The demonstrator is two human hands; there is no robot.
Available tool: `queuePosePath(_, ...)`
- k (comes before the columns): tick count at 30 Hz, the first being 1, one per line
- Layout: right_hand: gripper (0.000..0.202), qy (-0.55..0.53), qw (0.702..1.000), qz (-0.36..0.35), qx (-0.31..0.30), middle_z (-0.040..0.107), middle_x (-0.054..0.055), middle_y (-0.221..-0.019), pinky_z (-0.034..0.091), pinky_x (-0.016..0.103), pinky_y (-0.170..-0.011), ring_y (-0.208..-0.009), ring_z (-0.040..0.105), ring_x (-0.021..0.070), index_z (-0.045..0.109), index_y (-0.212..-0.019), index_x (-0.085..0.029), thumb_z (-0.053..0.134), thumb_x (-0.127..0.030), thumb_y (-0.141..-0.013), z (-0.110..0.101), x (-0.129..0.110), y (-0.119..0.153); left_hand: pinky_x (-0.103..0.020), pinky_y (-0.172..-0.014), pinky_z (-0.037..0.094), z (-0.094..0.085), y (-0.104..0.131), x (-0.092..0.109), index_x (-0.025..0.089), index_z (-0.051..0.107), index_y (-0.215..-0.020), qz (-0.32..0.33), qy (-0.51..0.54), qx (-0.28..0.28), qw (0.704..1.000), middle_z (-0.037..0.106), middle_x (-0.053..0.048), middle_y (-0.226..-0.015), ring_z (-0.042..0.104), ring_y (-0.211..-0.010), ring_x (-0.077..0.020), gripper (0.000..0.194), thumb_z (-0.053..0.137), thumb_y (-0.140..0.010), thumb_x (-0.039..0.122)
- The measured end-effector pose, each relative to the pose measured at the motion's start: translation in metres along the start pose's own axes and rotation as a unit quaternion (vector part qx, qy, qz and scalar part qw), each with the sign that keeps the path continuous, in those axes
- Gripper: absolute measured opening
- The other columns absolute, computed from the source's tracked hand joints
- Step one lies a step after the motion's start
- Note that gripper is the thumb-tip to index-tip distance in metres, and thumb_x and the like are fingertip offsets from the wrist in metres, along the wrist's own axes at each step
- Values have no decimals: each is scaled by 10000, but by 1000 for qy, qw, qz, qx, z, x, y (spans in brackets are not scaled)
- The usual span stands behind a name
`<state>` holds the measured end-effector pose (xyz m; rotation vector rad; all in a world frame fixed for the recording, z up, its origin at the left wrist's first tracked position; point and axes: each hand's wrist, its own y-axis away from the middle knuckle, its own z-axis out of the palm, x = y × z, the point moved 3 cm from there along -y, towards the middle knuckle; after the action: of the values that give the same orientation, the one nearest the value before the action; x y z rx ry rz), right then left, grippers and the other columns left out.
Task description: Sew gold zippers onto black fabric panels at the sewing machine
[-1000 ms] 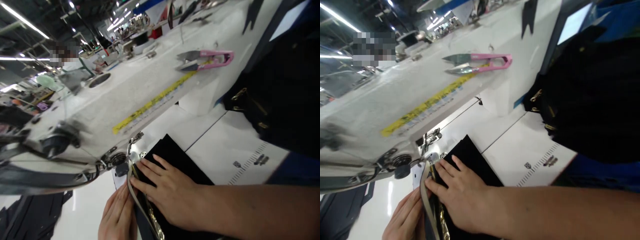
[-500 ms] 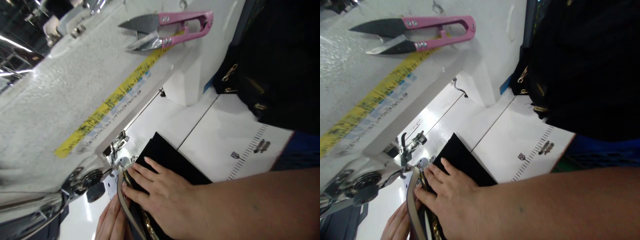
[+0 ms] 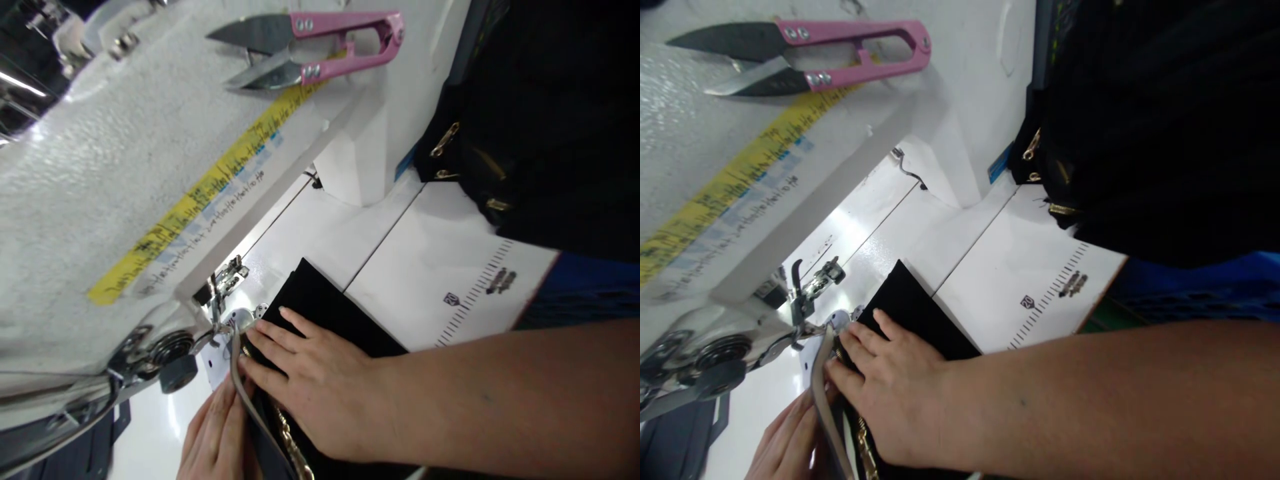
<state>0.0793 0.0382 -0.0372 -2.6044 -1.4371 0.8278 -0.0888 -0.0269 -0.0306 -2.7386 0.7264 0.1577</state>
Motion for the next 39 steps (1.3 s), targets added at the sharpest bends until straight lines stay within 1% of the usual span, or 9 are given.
queuePosePath(2, 528, 14, 1000, -6, 14, 312, 177, -1391, 134, 444, -1079, -1311, 194, 261, 340, -1309, -4, 396, -270, -857, 2, -1, 1, -360, -867, 475, -2, -5, 5, 168, 432, -1259, -8, -3, 6, 1000, 540, -111, -1210, 512, -1097, -230, 442, 397, -830, 67)
queuePosePath(4, 521, 23, 999, -15, 20, 323, 185, -1383, 129, 444, -1081, -1315, 184, 258, 349, -1298, 17, 388, -262, -860, 4, -2, 1, -370, -869, 473, -3, -8, 10, 140, 466, -1220, -8, -2, 18, 1000, 539, -129, -1205, 507, -1102, -231, 400, 389, -837, 54)
queuePosePath(9, 479, 30, 999, -21, 3, 325, 162, -1387, 132, 447, -1083, -1318, 189, 237, 360, -1310, -46, 377, -235, -870, 7, -7, 1, -391, -841, 499, -3, -8, 17, 92, 504, -1148, -17, 22, 53, 998, 542, -161, -1183, 497, -1106, -241, 342, 369, -841, 27)
queuePosePath(16, 460, 70, 997, -31, -14, 323, 156, -1389, 187, 467, -1063, -1300, 242, 254, 374, -1312, -94, 381, -209, -867, 9, -4, -7, -415, -821, 519, 0, -16, 15, 94, 557, -1078, -80, 38, 65, 994, 553, -169, -1139, 536, -1029, -249, 301, 348, -863, 67)
queuePosePath(21, 471, 87, 994, -49, -37, 350, 133, -1379, 202, 466, -1061, -1290, 267, 250, 401, -1299, -129, 403, -148, -828, 8, -3, -13, -413, -829, 519, 1, -20, 12, 79, 572, -1038, -76, 43, 83, 993, 578, -169, -1085, 544, -1022, -246, 282, 342, -875, 86)
queuePosePath(25, 476, 93, 993, -49, -48, 334, 121, -1391, 209, 467, -1062, -1305, 232, 248, 401, -1300, -133, 390, -128, -824, 6, -3, -14, -382, -835, 516, 0, -22, 15, 76, 581, -1002, -77, 25, 94, 992, 593, -161, -1061, 558, -1013, -234, 282, 326, -884, 82)
queuePosePath(29, 479, 95, 992, -56, -59, 341, 118, -1388, 209, 465, -1065, -1313, 205, 248, 406, -1298, -127, 386, -124, -819, 8, -2, -15, -385, -836, 515, 1, -24, 16, 51, 585, -988, -80, 11, 104, 991, 597, -184, -1052, 569, -1008, -244, 283, 327, -874, 57)
queuePosePath(35, 526, 103, 992, -65, -42, 354, 114, -1382, 223, 469, -1056, -1314, 207, 240, 386, -1308, -123, 390, -88, -783, 10, 0, -16, -401, -871, 499, 5, -25, 14, 46, 567, -1040, -81, 21, 77, 993, 584, -190, -1089, 552, -1047, -248, 307, 307, -877, 68)
queuePosePath(39, 545, 103, 991, -71, -37, 384, 119, -1362, 260, 462, -1038, -1305, 235, 232, 363, -1322, -122, 396, -87, -779, 9, 0, -16, -395, -865, 501, 2, -25, 14, 30, 569, -1034, -76, 12, 82, 994, 588, -198, -1077, 551, -1045, -258, 305, 312, -877, 76)
